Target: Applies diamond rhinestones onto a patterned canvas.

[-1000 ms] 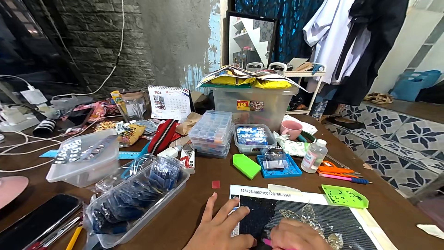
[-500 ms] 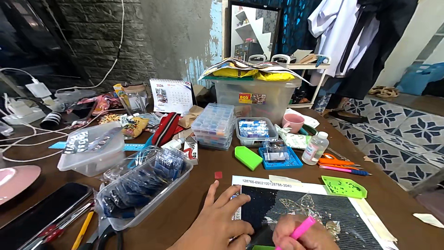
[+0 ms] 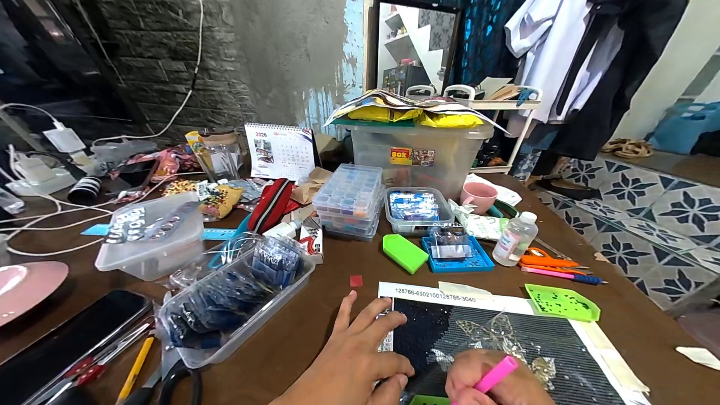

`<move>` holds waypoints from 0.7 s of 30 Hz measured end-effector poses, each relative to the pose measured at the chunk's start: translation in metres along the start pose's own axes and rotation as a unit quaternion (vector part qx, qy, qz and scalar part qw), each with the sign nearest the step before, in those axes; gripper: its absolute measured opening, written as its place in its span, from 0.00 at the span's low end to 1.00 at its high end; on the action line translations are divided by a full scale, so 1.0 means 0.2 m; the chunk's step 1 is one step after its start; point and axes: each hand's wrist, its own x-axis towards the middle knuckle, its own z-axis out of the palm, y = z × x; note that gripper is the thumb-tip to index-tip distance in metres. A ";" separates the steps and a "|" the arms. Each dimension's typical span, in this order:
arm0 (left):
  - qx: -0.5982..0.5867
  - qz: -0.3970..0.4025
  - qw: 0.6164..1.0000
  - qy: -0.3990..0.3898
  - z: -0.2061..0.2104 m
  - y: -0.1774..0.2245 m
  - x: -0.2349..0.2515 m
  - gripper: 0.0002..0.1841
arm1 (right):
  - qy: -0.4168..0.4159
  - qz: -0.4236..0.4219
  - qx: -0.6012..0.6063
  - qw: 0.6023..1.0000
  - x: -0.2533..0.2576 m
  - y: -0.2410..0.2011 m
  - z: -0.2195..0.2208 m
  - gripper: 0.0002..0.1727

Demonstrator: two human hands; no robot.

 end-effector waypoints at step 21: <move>-0.013 0.010 1.000 -0.002 -0.01 0.00 0.01 0.12 | 0.106 0.082 0.027 0.991 0.00 0.04 -0.05 0.17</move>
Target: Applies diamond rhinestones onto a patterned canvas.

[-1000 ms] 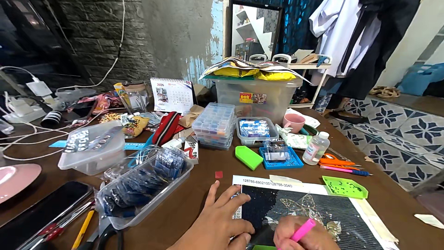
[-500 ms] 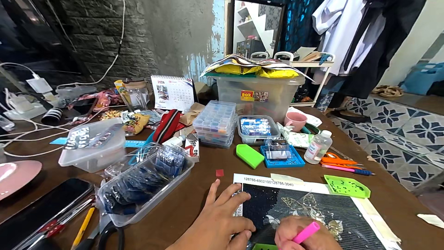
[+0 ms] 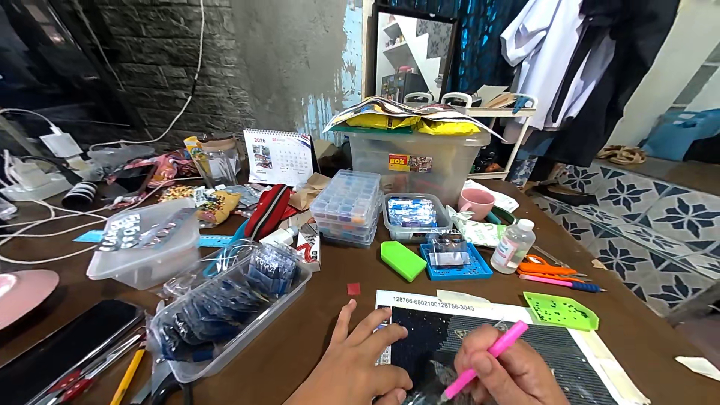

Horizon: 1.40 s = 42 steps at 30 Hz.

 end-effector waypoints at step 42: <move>-0.038 -0.047 0.998 -0.027 -0.02 0.03 0.00 0.14 | -0.024 -0.062 -0.118 0.991 0.02 0.03 0.05 0.21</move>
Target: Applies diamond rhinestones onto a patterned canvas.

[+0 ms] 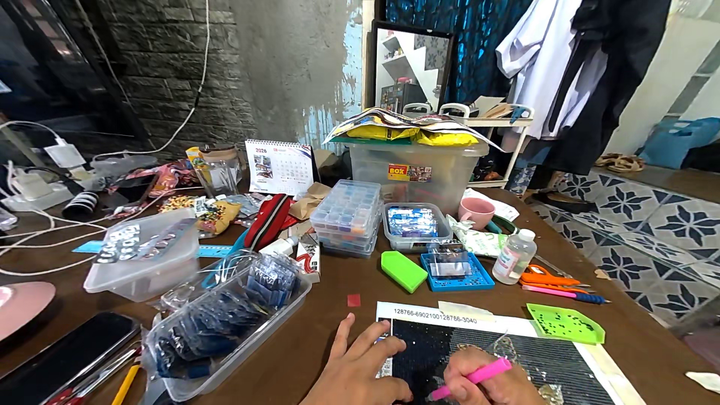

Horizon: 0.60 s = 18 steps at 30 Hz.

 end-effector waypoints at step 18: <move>0.038 0.014 0.999 -0.017 0.01 0.01 0.00 0.20 | 0.003 -0.055 -0.039 0.998 -0.01 -0.02 0.00 0.19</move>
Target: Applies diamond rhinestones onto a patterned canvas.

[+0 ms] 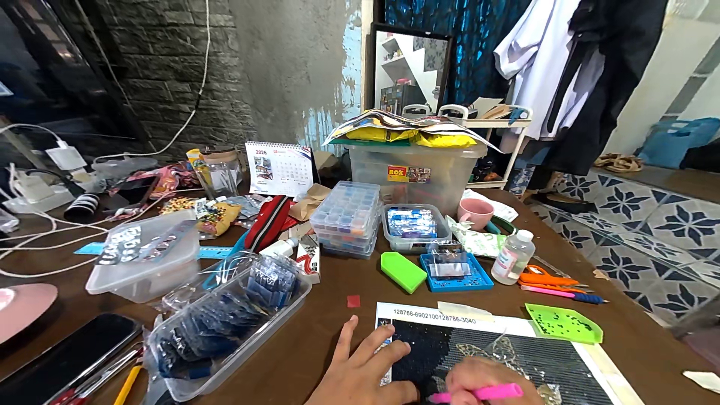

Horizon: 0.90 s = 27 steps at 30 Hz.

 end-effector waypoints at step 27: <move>0.018 -0.007 1.000 -0.019 -0.04 0.05 0.01 0.22 | 0.139 0.206 0.117 0.962 0.03 0.01 -0.05 0.12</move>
